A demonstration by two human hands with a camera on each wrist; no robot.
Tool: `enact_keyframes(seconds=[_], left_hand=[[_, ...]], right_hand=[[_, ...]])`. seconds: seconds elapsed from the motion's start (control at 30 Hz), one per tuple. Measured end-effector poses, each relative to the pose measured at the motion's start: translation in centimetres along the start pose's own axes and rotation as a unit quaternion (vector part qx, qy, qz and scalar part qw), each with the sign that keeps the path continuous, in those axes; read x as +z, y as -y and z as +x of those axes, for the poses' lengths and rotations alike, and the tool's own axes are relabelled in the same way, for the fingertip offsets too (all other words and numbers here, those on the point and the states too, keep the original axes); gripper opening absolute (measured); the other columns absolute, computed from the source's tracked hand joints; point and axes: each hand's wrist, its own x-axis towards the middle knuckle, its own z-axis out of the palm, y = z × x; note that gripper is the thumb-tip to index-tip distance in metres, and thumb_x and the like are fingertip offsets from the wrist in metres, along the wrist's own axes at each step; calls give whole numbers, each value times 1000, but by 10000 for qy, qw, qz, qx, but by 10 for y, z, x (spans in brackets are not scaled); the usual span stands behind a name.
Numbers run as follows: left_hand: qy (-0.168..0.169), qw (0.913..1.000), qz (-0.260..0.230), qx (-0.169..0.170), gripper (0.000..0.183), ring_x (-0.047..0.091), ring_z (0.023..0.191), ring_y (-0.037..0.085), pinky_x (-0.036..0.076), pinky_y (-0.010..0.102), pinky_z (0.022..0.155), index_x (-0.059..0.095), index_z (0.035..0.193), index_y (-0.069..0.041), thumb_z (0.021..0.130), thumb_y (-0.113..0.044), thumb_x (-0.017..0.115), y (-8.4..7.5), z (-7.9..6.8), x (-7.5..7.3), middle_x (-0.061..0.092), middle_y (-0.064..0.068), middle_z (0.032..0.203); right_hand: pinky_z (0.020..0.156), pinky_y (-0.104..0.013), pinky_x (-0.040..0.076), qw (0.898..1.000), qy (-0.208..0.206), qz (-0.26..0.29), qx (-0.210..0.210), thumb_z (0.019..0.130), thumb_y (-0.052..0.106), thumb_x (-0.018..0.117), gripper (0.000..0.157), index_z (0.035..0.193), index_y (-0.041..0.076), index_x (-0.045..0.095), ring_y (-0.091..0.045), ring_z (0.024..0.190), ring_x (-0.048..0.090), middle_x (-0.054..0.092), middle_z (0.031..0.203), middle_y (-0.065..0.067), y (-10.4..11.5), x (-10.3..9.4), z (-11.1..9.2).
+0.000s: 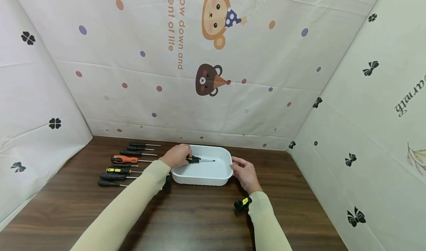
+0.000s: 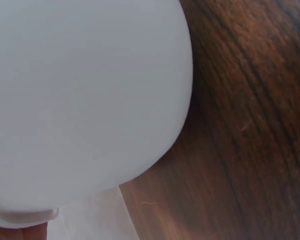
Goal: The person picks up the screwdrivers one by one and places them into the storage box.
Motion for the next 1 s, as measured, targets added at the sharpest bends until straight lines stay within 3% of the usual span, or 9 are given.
enact_keyframes(seconds=[0.53, 0.77, 1.0], left_hand=[[-210, 9998, -35, 6, 27, 46, 69, 13, 43, 28, 64, 67, 68, -14, 85, 2, 80, 2, 0, 2, 67, -3, 79], [-334, 9993, -141, 100, 8, 62, 81, 13, 55, 31, 74, 80, 90, -11, 88, -4, 79, 7, -9, -8, 75, 1, 98], [-461, 9986, -169, 183, 13, 68, 97, 18, 57, 34, 83, 80, 102, -10, 90, -10, 79, 13, -24, -19, 74, 3, 105]], right_hand=[[75, -24, 59, 9999, -7, -109, 81, 99, 5, 66, 45, 142, 0, 58, -12, 84, 68, 65, 135, -18, 1, 0, -1], [72, -23, 59, 10000, -12, -1, 29, 97, 2, 66, 46, 143, -2, 57, -11, 82, 68, 70, 125, -14, 1, 2, -2], [72, -23, 59, 9999, 54, 111, 1, 97, 1, 66, 48, 144, -5, 54, -9, 83, 68, 74, 117, -9, 0, 0, -1]])
